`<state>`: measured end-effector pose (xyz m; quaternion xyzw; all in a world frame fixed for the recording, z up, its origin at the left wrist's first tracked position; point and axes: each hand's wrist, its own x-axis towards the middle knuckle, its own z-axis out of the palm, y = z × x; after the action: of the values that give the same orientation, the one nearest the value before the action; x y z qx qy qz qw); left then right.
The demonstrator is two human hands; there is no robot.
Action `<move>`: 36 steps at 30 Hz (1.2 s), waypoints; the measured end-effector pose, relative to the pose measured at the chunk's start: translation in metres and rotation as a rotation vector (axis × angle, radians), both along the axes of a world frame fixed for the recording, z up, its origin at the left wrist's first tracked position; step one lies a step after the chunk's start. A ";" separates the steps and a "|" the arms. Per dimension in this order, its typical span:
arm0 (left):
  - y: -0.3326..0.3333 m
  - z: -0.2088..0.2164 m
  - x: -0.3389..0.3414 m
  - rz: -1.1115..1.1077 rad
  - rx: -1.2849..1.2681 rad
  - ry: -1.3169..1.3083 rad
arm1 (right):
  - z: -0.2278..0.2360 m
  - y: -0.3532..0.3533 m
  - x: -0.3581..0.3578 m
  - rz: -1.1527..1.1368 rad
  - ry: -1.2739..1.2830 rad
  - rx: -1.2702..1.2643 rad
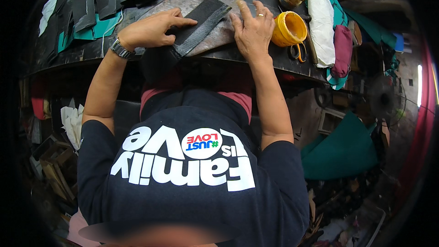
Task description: The person assembles sandals by applying adhesive from a yellow tub to black rubber straps and pressing them onto a sole. The person repeatedly picks up straps, applies glue, and attaches them to the sole, then folds and presses the edges to secure the bond.
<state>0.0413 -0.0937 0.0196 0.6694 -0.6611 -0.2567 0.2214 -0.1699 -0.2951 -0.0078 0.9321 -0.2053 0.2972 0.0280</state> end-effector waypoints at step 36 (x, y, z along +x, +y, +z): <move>-0.002 0.000 -0.037 0.055 -0.072 -0.078 | -0.012 0.048 0.001 -0.061 0.266 0.315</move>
<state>0.0045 -0.0958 0.0199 0.6885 -0.6593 -0.2002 0.2263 -0.1694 -0.2476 -0.0193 0.9494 -0.2716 0.1346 -0.0821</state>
